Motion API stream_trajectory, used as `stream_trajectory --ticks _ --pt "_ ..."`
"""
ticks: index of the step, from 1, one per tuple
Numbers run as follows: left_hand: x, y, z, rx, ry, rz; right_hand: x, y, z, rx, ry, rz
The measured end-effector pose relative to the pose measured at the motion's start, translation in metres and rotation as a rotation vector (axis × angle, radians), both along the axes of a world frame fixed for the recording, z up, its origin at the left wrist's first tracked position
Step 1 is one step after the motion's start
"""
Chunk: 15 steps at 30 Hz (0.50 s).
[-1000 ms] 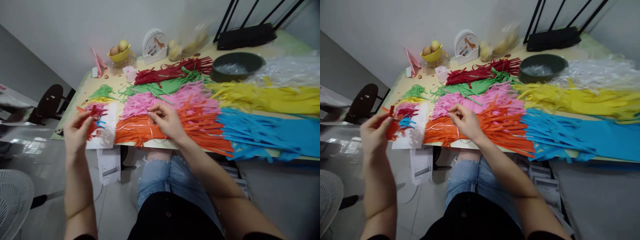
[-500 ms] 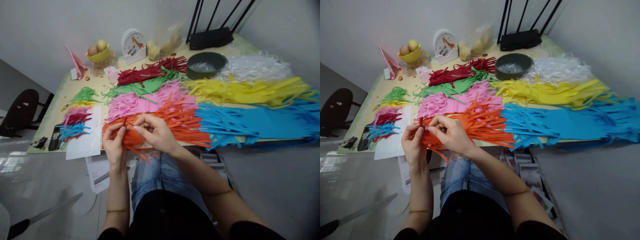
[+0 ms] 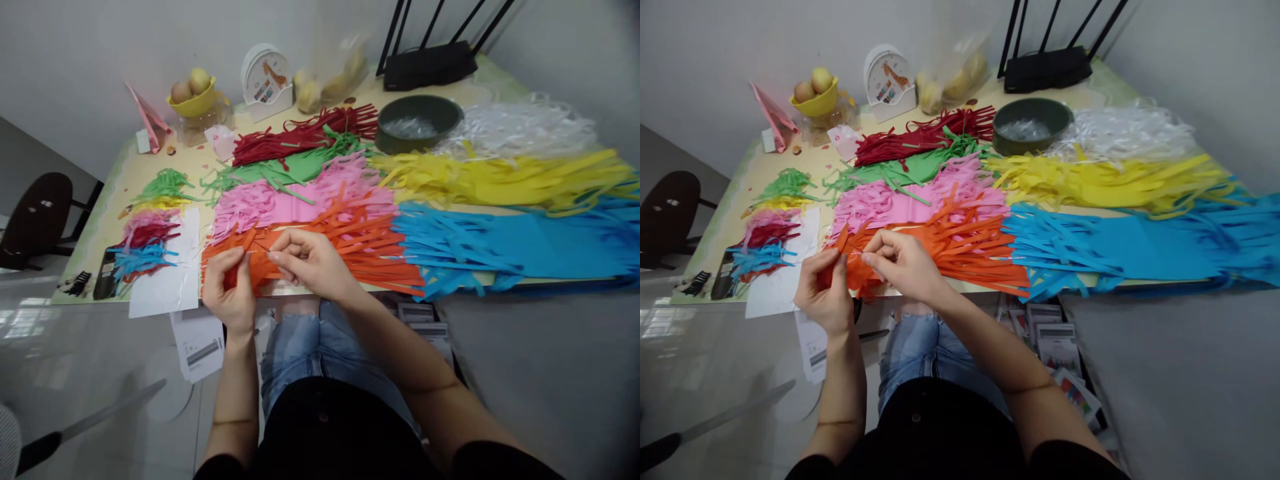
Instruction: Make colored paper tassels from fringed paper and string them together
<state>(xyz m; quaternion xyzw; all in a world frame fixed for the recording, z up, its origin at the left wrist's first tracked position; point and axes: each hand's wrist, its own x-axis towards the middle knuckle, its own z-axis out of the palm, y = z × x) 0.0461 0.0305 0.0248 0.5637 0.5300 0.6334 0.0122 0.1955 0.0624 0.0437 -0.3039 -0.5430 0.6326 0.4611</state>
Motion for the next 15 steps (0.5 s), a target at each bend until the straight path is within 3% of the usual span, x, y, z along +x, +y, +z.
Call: stream_trajectory --ticks 6,15 --pt "-0.001 0.0 -0.004 0.03 0.065 -0.066 -0.001 0.006 -0.008 -0.093 0.095 0.049" --pt "-0.007 -0.001 -0.004 -0.07 0.102 -0.132 -0.001 0.013 -0.02 -0.124 0.193 0.191"
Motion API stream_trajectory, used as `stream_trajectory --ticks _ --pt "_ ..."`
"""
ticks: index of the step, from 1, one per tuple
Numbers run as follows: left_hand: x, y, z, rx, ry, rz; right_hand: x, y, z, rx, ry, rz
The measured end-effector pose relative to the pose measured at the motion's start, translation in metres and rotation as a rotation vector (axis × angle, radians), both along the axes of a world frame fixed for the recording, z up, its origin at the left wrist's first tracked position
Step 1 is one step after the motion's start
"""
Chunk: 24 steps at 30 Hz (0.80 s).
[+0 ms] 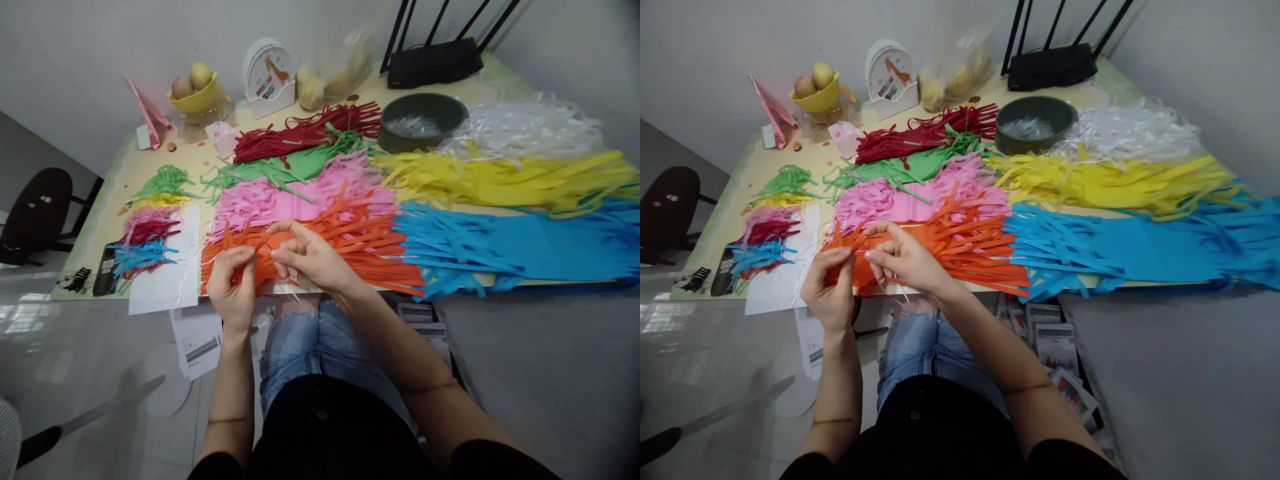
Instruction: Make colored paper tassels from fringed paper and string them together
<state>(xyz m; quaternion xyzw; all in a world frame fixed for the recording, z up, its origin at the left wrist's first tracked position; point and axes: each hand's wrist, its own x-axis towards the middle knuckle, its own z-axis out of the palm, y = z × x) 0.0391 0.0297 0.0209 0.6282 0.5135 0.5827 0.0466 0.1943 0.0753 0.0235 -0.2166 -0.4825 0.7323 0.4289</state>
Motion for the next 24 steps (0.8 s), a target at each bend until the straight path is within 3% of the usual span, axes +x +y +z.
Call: stream_trajectory --ticks 5,10,12,15,18,21,24 --pt "-0.004 -0.001 0.0 -0.15 -0.085 -0.129 0.003 0.005 0.001 0.007 -0.019 -0.018" --pt "-0.004 -0.005 -0.003 -0.094 0.12 -0.196 0.005 0.003 0.0 -0.031 -0.128 -0.04" --pt "-0.003 -0.005 -0.008 -0.099 0.232 -0.174 0.004 0.005 -0.003 -0.062 -0.141 -0.168" --pt "-0.016 0.001 -0.015 -0.194 0.41 -0.221 0.006 0.012 -0.01 -0.121 0.017 -0.478" --pt "-0.067 0.015 -0.012 -0.359 0.561 -0.173 0.01 0.022 -0.017 -0.14 0.128 -0.611" --pt "-0.144 0.032 0.001 -0.563 0.636 0.252 0.014 0.028 -0.023 -0.142 0.111 -0.59" --pt "-0.209 0.044 0.009 -0.649 0.645 0.382 0.011 0.028 -0.025 -0.159 0.113 -0.574"
